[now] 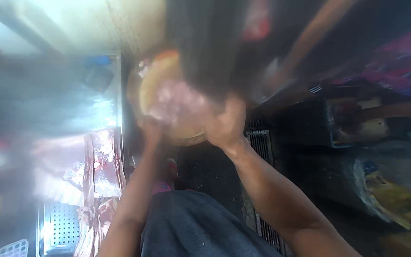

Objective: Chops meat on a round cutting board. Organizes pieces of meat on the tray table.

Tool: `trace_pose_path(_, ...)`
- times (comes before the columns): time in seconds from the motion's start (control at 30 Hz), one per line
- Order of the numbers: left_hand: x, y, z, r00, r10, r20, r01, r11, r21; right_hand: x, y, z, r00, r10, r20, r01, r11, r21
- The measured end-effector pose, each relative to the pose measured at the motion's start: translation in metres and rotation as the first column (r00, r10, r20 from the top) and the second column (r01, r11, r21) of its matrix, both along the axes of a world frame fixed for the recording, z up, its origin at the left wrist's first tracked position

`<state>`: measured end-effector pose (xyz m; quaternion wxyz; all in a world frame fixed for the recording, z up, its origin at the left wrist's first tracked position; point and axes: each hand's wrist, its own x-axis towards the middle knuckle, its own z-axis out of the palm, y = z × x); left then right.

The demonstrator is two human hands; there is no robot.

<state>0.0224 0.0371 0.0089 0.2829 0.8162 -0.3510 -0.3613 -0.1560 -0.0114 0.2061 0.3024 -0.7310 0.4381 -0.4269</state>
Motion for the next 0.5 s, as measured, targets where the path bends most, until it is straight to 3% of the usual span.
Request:
trace_pose_path(0.03,-0.01,-0.014,-0.001,0.998,-0.041,0.047,0.041,0.999,-0.004,0.003,0.002,-0.007,1.0,0.001,0.022,-0.001,1.0,0.002)
trace_pose_path(0.13,-0.022,-0.042,-0.007,0.964,-0.183,0.191,0.149,0.972,0.181,-0.004,0.016,-0.035,1.0,0.011,-0.025,-0.007,0.99,0.138)
trace_pose_path(0.2,-0.007,-0.045,-0.015,0.944,-0.224,0.244,0.185,0.968,0.171,-0.011,0.016,-0.045,0.997,0.024,-0.075,-0.008,0.978,0.207)
trace_pose_path(0.33,0.026,-0.021,-0.01,0.934,-0.334,0.125,0.327,0.942,0.074,-0.005,0.017,-0.032,0.998,0.002,-0.061,0.007,0.988,0.157)
trace_pose_path(0.43,0.04,-0.004,0.007,0.98,-0.185,0.073,0.189,0.981,-0.048,0.015,0.02,-0.044,0.999,-0.023,-0.023,0.025,0.992,0.127)
trace_pose_path(0.5,0.038,0.005,0.01,0.996,-0.047,0.07,0.051,0.997,-0.058,0.023,0.036,-0.09,0.971,-0.011,-0.237,0.082,0.952,0.293)
